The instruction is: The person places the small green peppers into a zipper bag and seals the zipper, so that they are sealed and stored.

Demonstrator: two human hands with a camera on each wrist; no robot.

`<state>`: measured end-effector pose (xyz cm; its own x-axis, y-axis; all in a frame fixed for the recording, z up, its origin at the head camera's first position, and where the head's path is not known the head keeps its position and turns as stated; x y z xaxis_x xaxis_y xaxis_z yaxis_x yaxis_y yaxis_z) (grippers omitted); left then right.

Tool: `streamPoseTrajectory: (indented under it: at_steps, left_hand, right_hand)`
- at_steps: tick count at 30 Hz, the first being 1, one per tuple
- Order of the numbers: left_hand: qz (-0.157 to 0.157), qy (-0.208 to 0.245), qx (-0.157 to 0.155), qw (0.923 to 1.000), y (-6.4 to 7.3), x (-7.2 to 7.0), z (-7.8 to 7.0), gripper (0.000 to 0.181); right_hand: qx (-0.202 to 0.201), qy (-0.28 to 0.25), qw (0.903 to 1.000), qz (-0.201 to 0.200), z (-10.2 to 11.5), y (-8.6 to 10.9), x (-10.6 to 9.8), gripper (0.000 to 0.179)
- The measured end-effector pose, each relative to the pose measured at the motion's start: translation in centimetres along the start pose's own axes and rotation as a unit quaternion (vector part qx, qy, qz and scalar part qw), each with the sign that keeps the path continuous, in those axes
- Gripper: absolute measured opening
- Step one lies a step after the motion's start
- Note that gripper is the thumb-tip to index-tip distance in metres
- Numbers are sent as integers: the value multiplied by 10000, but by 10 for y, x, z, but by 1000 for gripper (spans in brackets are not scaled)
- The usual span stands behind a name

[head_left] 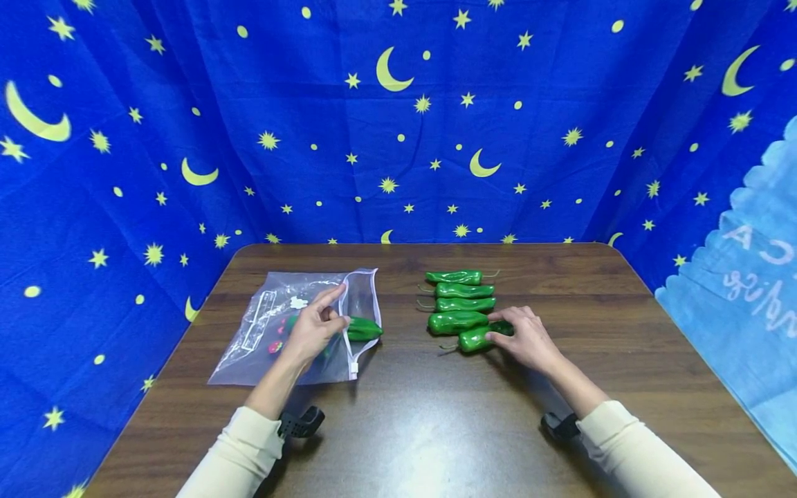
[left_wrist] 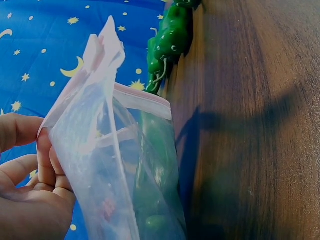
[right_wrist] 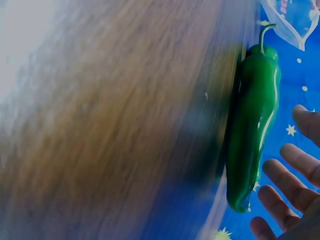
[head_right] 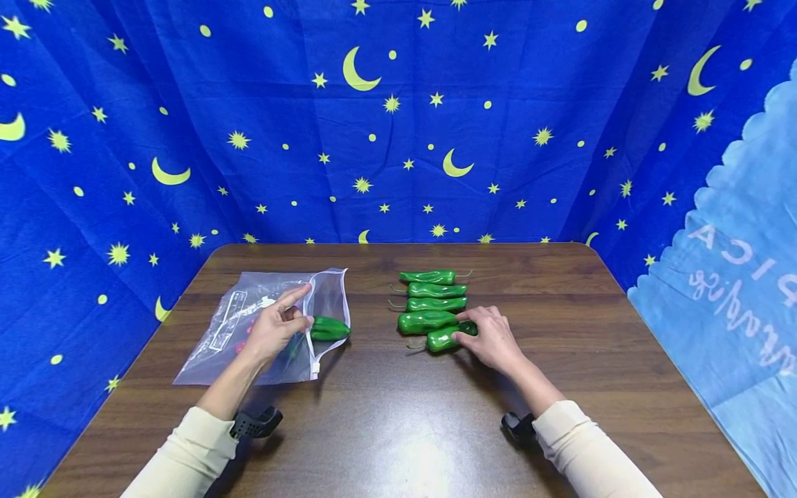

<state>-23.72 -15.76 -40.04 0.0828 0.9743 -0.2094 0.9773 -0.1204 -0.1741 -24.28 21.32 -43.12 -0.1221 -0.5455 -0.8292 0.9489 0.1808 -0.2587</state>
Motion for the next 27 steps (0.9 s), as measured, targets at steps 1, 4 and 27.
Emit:
streamPoseTrajectory:
  at_steps: [1,4,27]
  left_hand:
    - [4,3,-10,10000,0,0,0,68]
    - [11,7,-32,10000,0,0,1,68]
    - [14,-37,29,10000,-1,0,-1,68]
  right_hand:
    - [-6,10,10000,16,-1,0,0,39]
    - [6,29,10000,92,-3,0,-1,39]
    - [91,258,9995,150,-11,8,-5,36]
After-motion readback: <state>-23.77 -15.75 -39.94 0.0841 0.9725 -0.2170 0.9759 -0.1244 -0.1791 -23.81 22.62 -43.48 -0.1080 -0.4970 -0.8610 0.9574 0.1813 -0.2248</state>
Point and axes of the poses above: each hand's wrist, its own y-axis away from the middle knuckle, its own x-axis out of the palm, z = x × y, the point moved 4 cm from there along -y, towards the middle knuckle, and after that the axes turned 5 degrees about x, right-handed, at the moved point
